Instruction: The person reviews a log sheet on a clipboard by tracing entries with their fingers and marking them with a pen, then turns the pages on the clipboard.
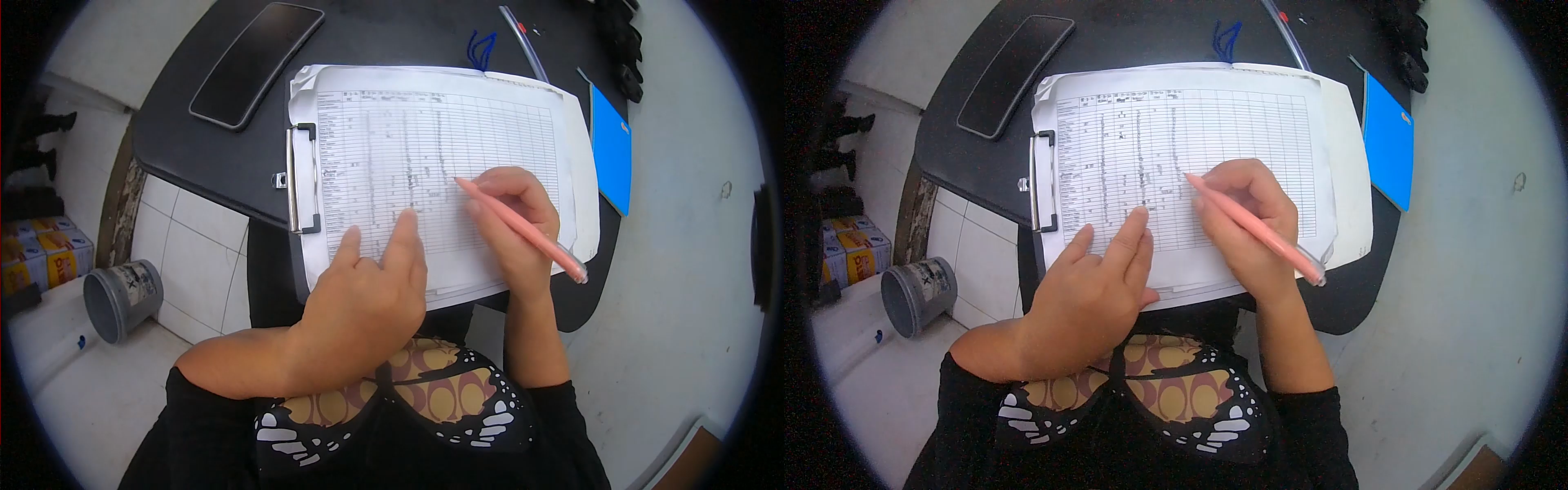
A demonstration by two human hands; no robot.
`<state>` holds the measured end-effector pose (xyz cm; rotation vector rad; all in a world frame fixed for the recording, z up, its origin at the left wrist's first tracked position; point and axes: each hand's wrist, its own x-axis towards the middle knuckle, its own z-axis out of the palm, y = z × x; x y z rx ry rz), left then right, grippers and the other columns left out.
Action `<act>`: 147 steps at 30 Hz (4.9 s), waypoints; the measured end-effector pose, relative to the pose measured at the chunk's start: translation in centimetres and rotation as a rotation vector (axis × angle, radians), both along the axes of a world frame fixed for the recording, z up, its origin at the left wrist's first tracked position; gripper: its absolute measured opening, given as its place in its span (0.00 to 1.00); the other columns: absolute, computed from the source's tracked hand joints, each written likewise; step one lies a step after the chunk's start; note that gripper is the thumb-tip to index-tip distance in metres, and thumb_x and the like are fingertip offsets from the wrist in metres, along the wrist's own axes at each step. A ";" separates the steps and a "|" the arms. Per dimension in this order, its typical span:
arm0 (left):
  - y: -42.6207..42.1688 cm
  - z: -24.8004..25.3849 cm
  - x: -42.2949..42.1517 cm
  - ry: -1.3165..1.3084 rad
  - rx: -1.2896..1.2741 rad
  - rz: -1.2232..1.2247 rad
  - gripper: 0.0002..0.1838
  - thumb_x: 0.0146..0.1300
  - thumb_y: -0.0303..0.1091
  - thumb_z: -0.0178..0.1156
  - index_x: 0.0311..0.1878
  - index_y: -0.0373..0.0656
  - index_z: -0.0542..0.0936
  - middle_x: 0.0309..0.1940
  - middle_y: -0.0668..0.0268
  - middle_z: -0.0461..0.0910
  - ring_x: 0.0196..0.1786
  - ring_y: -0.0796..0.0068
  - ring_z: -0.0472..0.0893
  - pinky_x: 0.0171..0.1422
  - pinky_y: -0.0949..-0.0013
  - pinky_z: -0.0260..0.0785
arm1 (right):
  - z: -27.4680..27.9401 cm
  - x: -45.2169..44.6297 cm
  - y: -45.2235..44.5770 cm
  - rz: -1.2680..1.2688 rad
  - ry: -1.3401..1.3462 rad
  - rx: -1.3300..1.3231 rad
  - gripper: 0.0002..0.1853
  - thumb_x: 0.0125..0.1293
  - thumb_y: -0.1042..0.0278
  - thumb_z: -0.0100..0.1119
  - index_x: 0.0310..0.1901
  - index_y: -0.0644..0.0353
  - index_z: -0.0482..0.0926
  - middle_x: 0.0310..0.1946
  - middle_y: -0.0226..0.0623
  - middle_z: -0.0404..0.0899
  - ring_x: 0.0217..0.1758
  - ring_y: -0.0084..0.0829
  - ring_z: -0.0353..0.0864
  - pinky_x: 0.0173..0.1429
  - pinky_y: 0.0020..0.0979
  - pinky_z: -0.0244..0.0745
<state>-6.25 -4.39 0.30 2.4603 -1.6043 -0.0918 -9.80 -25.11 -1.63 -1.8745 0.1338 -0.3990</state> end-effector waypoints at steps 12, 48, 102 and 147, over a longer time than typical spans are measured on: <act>0.2 -0.3 -0.1 -0.032 0.013 -0.010 0.29 0.58 0.43 0.66 0.54 0.27 0.78 0.62 0.39 0.72 0.30 0.65 0.82 0.59 0.55 0.74 | 0.2 0.2 0.4 -0.071 0.030 -0.032 0.05 0.60 0.79 0.65 0.28 0.64 0.79 0.26 0.31 0.77 0.28 0.19 0.73 0.32 0.23 0.68; 0.0 -1.1 -0.3 -0.108 -0.107 -0.007 0.22 0.55 0.32 0.60 0.50 0.27 0.82 0.56 0.35 0.76 0.21 0.74 0.78 0.52 0.55 0.79 | -0.7 1.0 0.5 -0.139 0.019 -0.031 0.07 0.67 0.76 0.59 0.29 0.64 0.75 0.25 0.33 0.77 0.23 0.17 0.69 0.28 0.22 0.64; 0.0 0.0 -0.1 -0.062 0.004 -0.013 0.28 0.58 0.42 0.66 0.53 0.26 0.79 0.61 0.36 0.72 0.25 0.71 0.80 0.57 0.55 0.75 | -0.3 1.0 0.3 -0.104 -0.003 -0.124 0.07 0.61 0.78 0.62 0.26 0.64 0.77 0.24 0.31 0.76 0.25 0.20 0.70 0.30 0.25 0.66; -0.2 0.0 0.0 -0.036 0.047 -0.024 0.29 0.59 0.43 0.65 0.56 0.26 0.77 0.62 0.37 0.71 0.28 0.66 0.81 0.59 0.55 0.73 | -0.2 1.1 0.2 -0.067 -0.023 -0.102 0.07 0.61 0.80 0.61 0.25 0.66 0.77 0.22 0.32 0.76 0.24 0.19 0.72 0.30 0.24 0.66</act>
